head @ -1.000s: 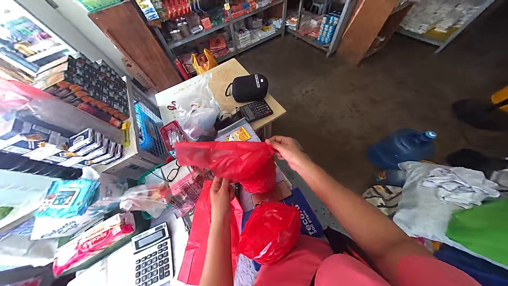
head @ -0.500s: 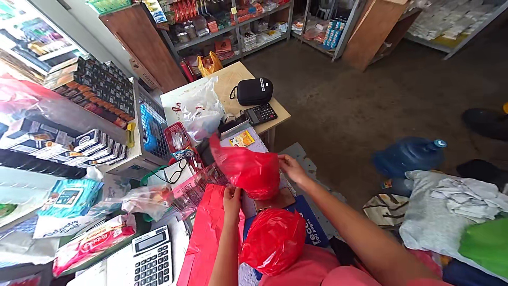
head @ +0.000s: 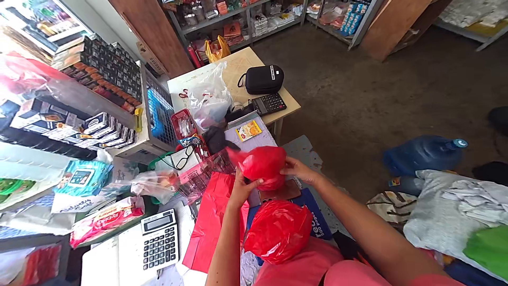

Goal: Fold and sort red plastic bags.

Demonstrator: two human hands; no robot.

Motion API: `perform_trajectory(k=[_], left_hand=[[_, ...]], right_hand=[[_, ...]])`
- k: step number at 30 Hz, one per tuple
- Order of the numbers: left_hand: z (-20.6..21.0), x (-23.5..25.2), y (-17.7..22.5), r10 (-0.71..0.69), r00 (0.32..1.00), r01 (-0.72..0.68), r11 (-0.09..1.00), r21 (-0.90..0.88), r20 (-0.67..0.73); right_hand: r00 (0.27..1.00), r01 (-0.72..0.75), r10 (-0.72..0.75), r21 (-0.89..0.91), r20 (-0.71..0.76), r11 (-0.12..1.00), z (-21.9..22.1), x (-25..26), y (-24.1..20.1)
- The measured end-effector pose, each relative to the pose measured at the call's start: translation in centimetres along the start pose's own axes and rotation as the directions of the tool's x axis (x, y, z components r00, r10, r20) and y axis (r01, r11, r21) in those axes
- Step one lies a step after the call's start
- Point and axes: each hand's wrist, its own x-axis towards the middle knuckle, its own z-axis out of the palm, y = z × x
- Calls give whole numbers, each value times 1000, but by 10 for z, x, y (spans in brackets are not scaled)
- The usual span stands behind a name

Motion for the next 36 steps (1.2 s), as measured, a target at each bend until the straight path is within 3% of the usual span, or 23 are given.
perform_trajectory(k=[3, 9, 11, 15, 18, 22, 25, 29, 32, 36], left_hand=[[2, -9, -1, -43, 999, 46, 990, -132, 27], [-9, -10, 41, 197, 980, -201, 962, -183, -37], [-7, -7, 37, 209, 975, -216, 970, -112, -68], [-2, -7, -2, 101, 995, -101, 992, 80, 4], [1, -12, 5, 75, 997, -74, 996, -54, 16], [-1, -23, 31, 180, 980, -194, 962, -195, -85], [-3, -17, 32, 191, 975, -200, 977, -75, -113], [0, -6, -8, 121, 991, -108, 977, 183, -57], [6, -2, -17, 59, 998, -57, 998, 38, -35], [8, -11, 1, 40, 999, -41, 984, -171, -14]], right_hand=[[999, -38, 38, 15, 4, 999, -2, -4, -9], [976, 218, -218, 50, 7, 975, -6, 2, -66], [976, 219, -219, 41, -16, 975, -5, 4, -58], [994, -11, 10, -6, -107, 1000, 0, -5, 7], [991, 23, -5, 126, -134, 992, -3, -7, 10], [982, 151, -130, 158, -135, 976, -10, -11, -31], [986, 155, -147, 100, -81, 983, -8, -6, -48], [999, 31, -30, 10, -41, 999, 2, -1, -10], [998, 5, 4, 141, -65, 990, 10, 0, 11], [998, 4, 5, 129, -70, 992, 1, -4, 5]])
